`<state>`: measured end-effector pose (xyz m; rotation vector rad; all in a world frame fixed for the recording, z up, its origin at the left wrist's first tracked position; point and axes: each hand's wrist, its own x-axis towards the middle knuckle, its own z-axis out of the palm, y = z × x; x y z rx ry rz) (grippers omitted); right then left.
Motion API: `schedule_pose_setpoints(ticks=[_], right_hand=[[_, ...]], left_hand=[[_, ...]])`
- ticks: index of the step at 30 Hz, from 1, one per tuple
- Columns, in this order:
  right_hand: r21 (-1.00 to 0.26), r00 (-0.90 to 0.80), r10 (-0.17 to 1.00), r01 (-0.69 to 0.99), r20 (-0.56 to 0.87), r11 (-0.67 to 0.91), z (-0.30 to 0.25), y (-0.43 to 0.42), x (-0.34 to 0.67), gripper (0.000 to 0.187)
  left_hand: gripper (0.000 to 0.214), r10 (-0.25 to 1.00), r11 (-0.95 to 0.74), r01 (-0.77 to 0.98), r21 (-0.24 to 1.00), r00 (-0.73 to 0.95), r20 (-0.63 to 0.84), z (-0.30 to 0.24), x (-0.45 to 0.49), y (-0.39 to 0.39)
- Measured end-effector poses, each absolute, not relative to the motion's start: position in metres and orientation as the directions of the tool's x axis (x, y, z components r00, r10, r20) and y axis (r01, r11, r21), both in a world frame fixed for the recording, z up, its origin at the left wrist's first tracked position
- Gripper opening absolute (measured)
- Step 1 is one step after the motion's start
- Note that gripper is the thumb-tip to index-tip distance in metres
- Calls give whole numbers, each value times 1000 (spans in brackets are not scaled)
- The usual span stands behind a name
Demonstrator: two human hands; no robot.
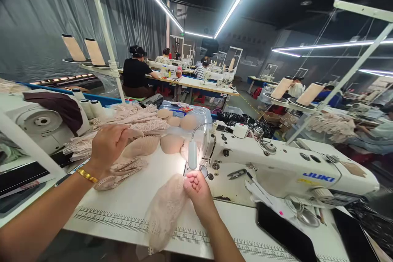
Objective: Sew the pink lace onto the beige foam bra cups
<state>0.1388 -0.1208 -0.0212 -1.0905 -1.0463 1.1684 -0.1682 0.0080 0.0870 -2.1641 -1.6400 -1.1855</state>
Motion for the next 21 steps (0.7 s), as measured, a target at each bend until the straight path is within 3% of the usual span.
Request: schedule_pose_setpoints(ticks=[3, 6, 8, 14, 18, 21], right_hand=[[-979, 99, 994, -194, 39, 58, -22, -120, 141, 45], [-976, 104, 994, -214, 26, 48, -21, -121, 145, 46], [-975, 111, 994, -219, 24, 48, -20, -123, 147, 47], [-973, 116, 991, -216, 60, 84, -21, -129, 147, 48], [-979, 142, 974, -72, 177, 188, -21, -136, 143, 39], [-952, 92, 951, 113, 294, 284, -16, -145, 142, 24]], left_hand=[[35, 759, -531, 742, 409, 202, 619, 98, -145, -19], [25, 811, -548, 540, 639, 529, 249, 96, -114, -44], [22, 747, -549, 510, 662, 655, 114, 88, -97, -54], [21, 676, -633, 515, 578, 732, 87, 70, -71, -53], [19, 654, -658, 505, 558, 751, 90, 71, -63, -52], [53, 531, -707, 385, 593, 843, 86, 72, -57, -52]])
